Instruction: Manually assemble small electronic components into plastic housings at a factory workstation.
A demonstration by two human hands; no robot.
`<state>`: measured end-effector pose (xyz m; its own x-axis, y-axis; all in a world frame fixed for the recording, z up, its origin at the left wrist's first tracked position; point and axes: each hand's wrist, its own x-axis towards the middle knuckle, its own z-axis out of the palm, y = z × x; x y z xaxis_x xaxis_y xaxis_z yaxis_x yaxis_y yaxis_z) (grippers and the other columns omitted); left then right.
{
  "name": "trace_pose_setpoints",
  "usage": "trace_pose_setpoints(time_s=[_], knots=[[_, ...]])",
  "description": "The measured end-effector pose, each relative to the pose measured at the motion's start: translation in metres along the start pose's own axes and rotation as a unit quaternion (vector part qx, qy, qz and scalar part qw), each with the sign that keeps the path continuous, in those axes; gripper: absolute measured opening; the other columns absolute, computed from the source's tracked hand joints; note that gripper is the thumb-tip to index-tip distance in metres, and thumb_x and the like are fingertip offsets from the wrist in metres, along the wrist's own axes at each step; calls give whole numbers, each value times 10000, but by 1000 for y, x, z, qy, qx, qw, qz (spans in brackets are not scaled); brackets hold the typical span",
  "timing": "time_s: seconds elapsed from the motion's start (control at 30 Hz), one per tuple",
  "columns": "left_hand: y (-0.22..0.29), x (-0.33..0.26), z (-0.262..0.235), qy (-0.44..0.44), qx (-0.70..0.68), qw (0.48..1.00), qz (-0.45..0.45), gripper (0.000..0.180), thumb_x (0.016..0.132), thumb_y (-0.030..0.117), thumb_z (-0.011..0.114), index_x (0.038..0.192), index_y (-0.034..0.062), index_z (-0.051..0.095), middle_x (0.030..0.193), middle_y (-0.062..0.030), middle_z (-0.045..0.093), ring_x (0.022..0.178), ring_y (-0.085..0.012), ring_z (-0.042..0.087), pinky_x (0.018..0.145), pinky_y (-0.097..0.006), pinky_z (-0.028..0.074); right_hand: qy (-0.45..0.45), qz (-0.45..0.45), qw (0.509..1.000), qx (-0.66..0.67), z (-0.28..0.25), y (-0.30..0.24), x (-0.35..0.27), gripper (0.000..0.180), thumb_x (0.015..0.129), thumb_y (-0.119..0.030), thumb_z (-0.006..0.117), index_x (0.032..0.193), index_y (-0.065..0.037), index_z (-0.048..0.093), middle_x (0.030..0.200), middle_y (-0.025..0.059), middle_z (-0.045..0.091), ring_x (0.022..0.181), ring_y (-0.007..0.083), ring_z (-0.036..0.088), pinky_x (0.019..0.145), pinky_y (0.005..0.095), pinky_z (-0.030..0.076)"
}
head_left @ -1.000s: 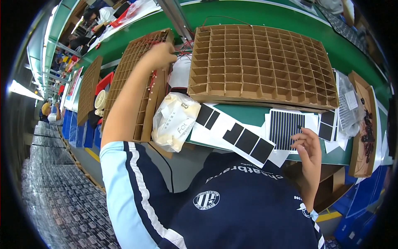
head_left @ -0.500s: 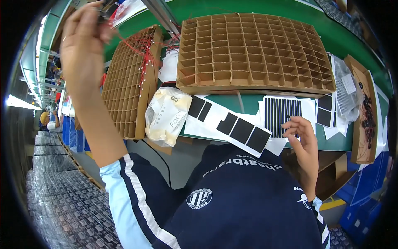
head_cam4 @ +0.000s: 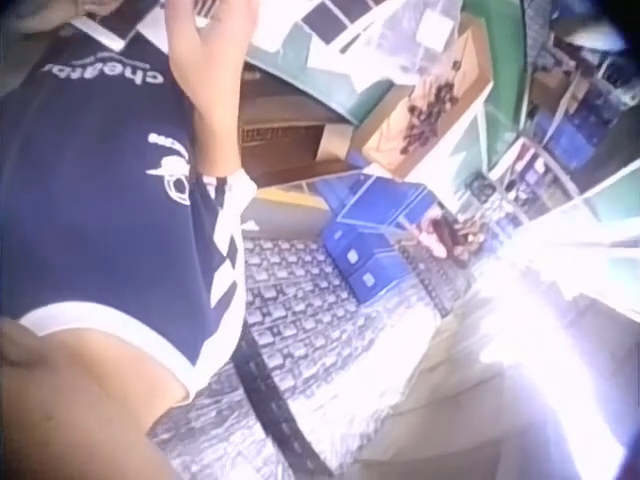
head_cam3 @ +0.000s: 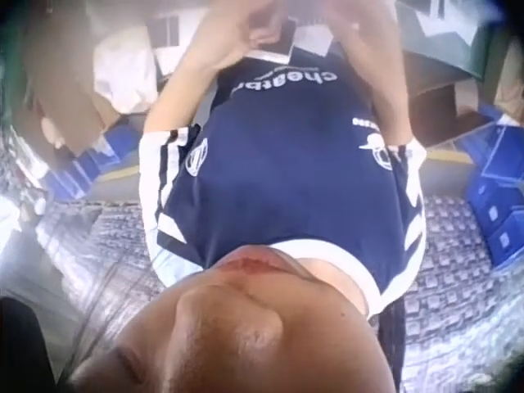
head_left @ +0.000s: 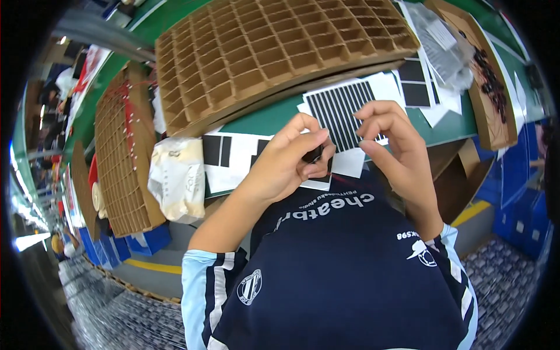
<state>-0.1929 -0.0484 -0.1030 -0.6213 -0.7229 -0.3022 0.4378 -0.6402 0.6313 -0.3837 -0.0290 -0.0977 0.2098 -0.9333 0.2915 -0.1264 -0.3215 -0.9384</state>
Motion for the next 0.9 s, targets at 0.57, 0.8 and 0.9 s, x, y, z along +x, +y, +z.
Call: trace_pose_setpoints(time_s=[0.57, 0.8, 0.9], knots=[[-29, 45, -2, -67, -75, 983, 156, 210, 737, 252, 308, 886, 107, 280, 550, -138, 449, 292, -100, 263, 304, -199, 205, 36, 89, 987, 133, 26, 17, 11, 110, 749, -106, 601, 800, -21, 552, 1042, 81, 462, 913, 138, 476, 801, 254, 370], [-26, 43, -3, -55, -73, 981, 170, 227, 725, 243, 326, 904, 115, 271, 580, -158, 458, 284, -98, 259, 289, -196, 203, 18, 72, 993, 96, 28, 18, 14, 106, 740, -112, 610, 799, -39, 560, 1036, 81, 462, 947, 154, 461, 815, 258, 361], [-26, 42, -5, -54, -95, 980, 167, 241, 712, 235, 341, 906, 112, 270, 622, -190, 479, 284, -98, 259, 282, -193, 197, 13, 65, 994, 86, 30, 18, 16, 109, 736, -114, 616, 798, -42, 561, 1033, 79, 449, 929, 150, 462, 796, 247, 367]])
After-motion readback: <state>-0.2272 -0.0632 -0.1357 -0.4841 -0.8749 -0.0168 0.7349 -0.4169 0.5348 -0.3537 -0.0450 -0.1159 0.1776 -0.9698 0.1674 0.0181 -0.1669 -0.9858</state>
